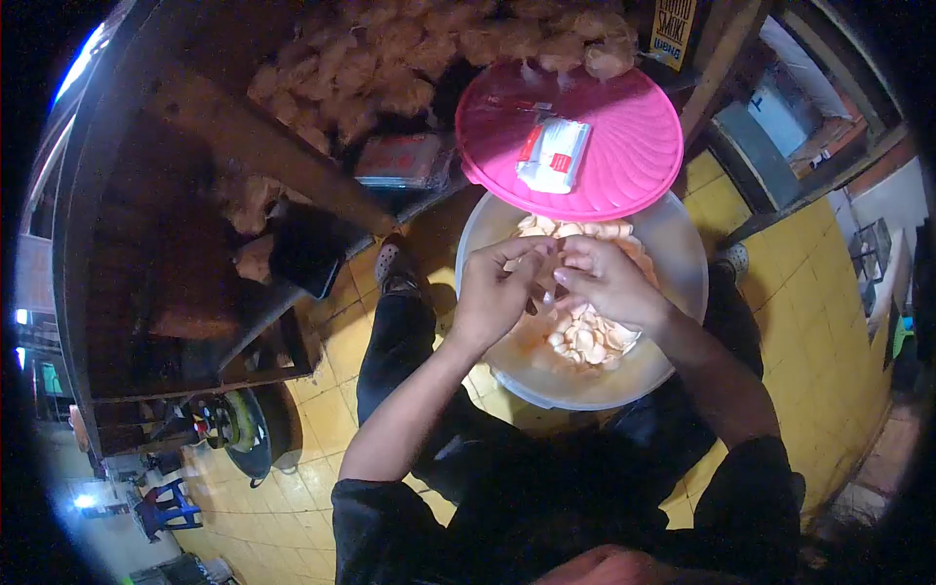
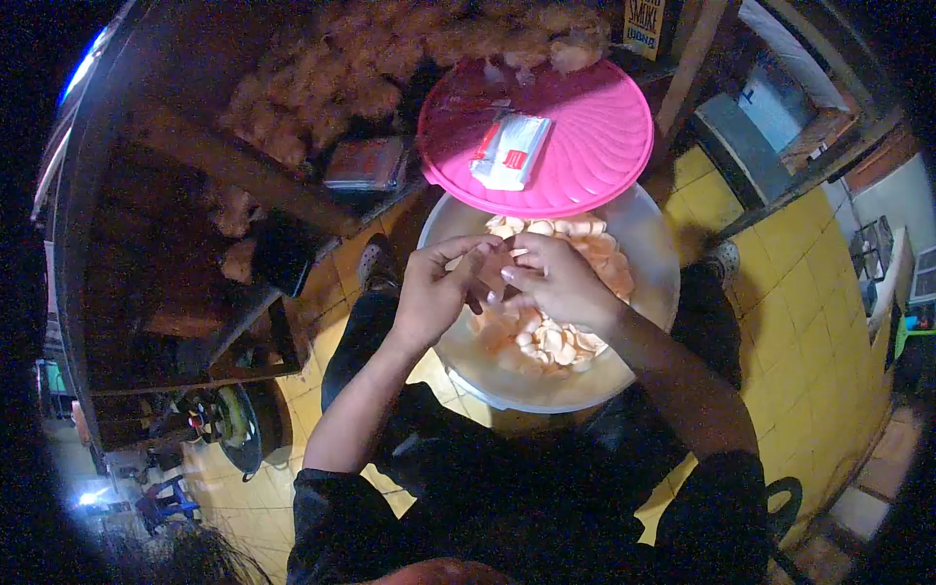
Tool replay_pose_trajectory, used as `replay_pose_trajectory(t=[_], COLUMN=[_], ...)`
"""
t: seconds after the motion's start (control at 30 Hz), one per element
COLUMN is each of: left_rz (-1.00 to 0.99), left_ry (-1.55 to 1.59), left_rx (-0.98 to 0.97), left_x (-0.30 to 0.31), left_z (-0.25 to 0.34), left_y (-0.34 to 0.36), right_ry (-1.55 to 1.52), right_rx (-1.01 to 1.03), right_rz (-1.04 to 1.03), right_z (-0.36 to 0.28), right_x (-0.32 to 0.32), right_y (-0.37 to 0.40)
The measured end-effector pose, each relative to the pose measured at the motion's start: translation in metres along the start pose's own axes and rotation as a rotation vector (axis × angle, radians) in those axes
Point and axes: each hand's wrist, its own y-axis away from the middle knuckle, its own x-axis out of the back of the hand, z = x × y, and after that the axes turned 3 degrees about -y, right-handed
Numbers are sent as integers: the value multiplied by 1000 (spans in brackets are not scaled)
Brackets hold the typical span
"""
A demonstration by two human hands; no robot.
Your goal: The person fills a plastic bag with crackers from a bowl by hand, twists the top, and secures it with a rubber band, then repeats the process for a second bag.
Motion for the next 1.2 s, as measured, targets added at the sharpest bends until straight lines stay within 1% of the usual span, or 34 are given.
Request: replay_pose_trajectory(t=[0.03,0.07,0.1,0.13,0.17,0.2,0.23,0.27,0.3,0.33,0.4,0.43,0.47,0.5,0.53,0.57,0.6,0.63,0.7,0.73,0.77,0.8,0.83,0.87,0.9,0.97,1.0,1.07,1.1,1.17,1.2], left_rz=[1,27,54,59,92,126,132,156,179,182,125,120,-12,-142,-149,-185,-220,-226,34,103,99,63,27,19,14,39,42,58,59,70,61], left_ry=[3,-75,-152,-146,-209,-272,-266,-344,-422,-416,-454,-448,-297,-148,-144,-136,-131,-132,-626,-690,-689,-630,-570,-536,-540,-598,-602,-589,-593,-593,-599], left_rx=[1,-16,-31,-26,-72,-118,-115,-137,-158,-154,-325,-319,-243,-174,-174,-92,-12,-13,-307,-365,-366,-425,-484,-326,-330,-388,-393,-200,-204,-258,-261], left_x=[0,0,1,2,2,2,2,2,2,2,2,2,2,2,0,-2,-3,0,12,16,22,29,31,30,32,36,36,33,33,33,32], left_z=[0,2,2,-2,-7,-9,-10,-9,-9,-12,-19,-20,-20,-17,-14,-11,-9,-9,-9,-6,-10,-16,-18,-10,-12,-18,-13,-1,-3,-7,-7], left_y=[1,1,3,3,2,1,2,2,1,0,-2,-2,0,0,2,5,6,5,3,3,1,-1,-3,1,1,-2,-1,2,1,-2,-2], right_ry=[-58,-53,-51,64,181,186,120,54,59,54,50,266,482,486,615,743,762,761,612,828,828,1033,1237,1434,1619,1469,1473,1463,1465,1400,1395], right_rx=[-29,-2,-7,-8,-7,-12,-38,-63,-68,-46,-31,-11,8,4,126,249,141,139,5,-111,-113,-83,-52,-207,-369,-448,-442,20,25,-225,-224], right_rz=[-65,17,13,28,41,35,45,56,52,52,58,77,93,96,117,135,90,97,-213,-257,-252,-252,-249,-434,-624,-912,-908,-766,-762,-963,-953], right_z=[0,1,-1,-7,-10,-10,-9,-9,-6,-1,-1,-6,-9,-4,6,13,14,16,21,18,39,77,97,89,82,93,103,121,108,63,53], right_x=[2,-1,-1,-1,-1,-1,-2,-2,-1,1,2,-1,-3,-4,-5,-6,-3,4,24,32,43,57,62,54,45,40,38,38,32,10,8], right_y=[-1,-1,0,1,1,1,0,-1,-3,-4,-3,-1,1,0,-3,-3,-4,-6,-9,-9,-5,-1,3,10,16,29,37,50,45,32,32])
